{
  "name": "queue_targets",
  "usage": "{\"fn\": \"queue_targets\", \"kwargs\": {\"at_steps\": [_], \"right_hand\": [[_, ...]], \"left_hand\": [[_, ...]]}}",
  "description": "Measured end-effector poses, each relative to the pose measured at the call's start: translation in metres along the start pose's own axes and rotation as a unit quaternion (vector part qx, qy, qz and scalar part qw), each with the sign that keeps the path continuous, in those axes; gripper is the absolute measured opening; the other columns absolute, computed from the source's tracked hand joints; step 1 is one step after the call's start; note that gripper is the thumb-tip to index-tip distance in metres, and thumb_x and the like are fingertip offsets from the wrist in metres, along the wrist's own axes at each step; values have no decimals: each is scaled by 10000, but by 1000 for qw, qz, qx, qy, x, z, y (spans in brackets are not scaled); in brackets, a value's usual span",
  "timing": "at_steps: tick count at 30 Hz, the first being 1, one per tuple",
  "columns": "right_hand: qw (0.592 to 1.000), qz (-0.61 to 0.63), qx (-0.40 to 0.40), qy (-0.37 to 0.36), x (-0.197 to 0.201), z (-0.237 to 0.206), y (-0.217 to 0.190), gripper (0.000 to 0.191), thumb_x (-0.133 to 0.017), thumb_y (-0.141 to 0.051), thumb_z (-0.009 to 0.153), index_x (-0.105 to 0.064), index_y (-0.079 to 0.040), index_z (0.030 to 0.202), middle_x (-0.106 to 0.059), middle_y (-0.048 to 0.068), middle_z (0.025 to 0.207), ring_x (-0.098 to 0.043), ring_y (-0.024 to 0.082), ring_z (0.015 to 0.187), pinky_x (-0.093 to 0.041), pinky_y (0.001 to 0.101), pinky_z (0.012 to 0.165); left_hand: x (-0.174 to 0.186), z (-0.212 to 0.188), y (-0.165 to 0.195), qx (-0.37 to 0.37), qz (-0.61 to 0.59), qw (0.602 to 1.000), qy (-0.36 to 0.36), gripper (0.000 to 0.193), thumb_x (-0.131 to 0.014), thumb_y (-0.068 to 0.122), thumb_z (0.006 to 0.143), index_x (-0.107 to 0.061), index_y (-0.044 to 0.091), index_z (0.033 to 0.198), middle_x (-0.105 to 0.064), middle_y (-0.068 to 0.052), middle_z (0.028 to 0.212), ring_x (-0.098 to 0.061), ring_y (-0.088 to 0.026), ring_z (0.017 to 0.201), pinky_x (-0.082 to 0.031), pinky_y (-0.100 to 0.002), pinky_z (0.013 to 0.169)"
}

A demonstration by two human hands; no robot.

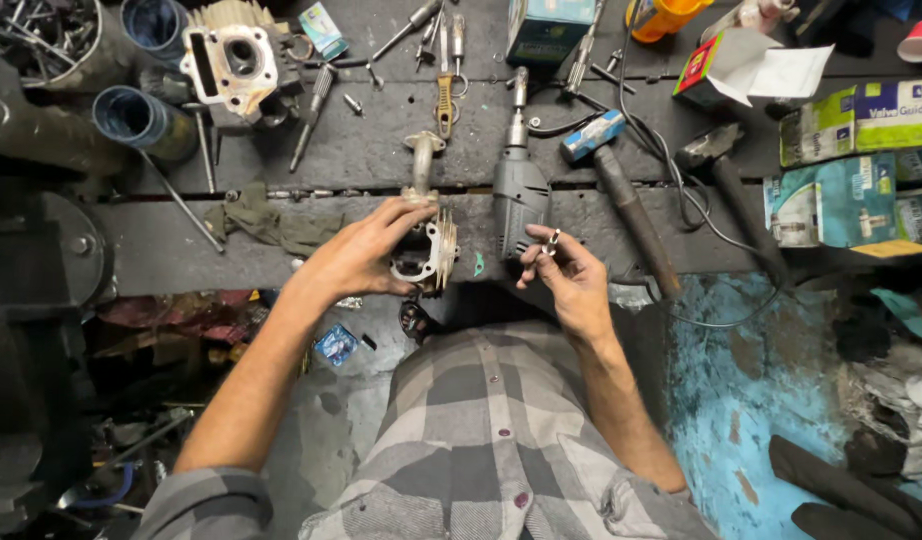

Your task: The person works on a motorcycle engine cylinder head at a cluttered workbench. They wipe the part with a cloth, sand its surface with a small abrasive block, fit a valve into the head, and drive a valve guide into place by striking it with a hammer, then pick up a power drill.

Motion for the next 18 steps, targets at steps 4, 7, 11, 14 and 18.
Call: {"fn": "queue_targets", "kwargs": {"at_steps": [4, 7, 11, 14, 18], "right_hand": [[1000, -7, -3, 11, 6, 5, 1, 379, -641, -132, 1027, -608, 41, 1363, -666, 78, 1011, -638, 132, 838, -606, 333, 755], [1000, 3, -12, 15, 4, 12, 1, 367, -642, -119, 1024, -610, 36, 1355, -668, 80, 1011, -640, 132, 833, -604, 330, 749], [1000, -1, -18, 0, -6, 22, -2, 361, -648, -112, 1022, -615, 28, 1353, -673, 85, 1012, -641, 130, 833, -602, 322, 756], [999, 15, -40, -8, -15, 29, -4, 382, -657, -127, 1013, -607, 12, 1366, -669, 78, 995, -643, 126, 821, -603, 317, 752], [999, 5, -22, -28, -23, 38, -13, 420, -665, -128, 1016, -592, 8, 1407, -658, 70, 983, -639, 122, 815, -591, 300, 745]], "left_hand": [[-7, -1, -7, 121, -1, 992, -21, 1152, -955, 183, 505, -389, 114, 1506, -452, -109, 1515, -517, -332, 1308, -467, -403, 1053], [-15, -6, 2, 133, -6, 990, 50, 1107, -952, 200, 531, -400, 100, 1485, -454, -109, 1512, -512, -330, 1318, -468, -406, 1061], [-14, -8, 1, 85, -34, 993, 77, 1108, -921, 189, 536, -410, 82, 1514, -459, -100, 1552, -486, -327, 1405, -475, -396, 1103], [-11, -9, -2, 117, 36, 992, 44, 1122, -945, 231, 506, -432, 104, 1496, -467, -66, 1547, -457, -302, 1425, -462, -413, 1092], [-8, -8, 14, 146, 69, 985, 56, 1121, -948, 329, 546, -407, 81, 1496, -442, -89, 1539, -410, -329, 1413, -415, -440, 1109]]}}
Point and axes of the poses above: each hand's wrist, its own z-axis towards the middle knuckle, its own x-axis out of the back of the hand, y = z × x, the point moved 5 cm from there along z, towards the middle knuckle
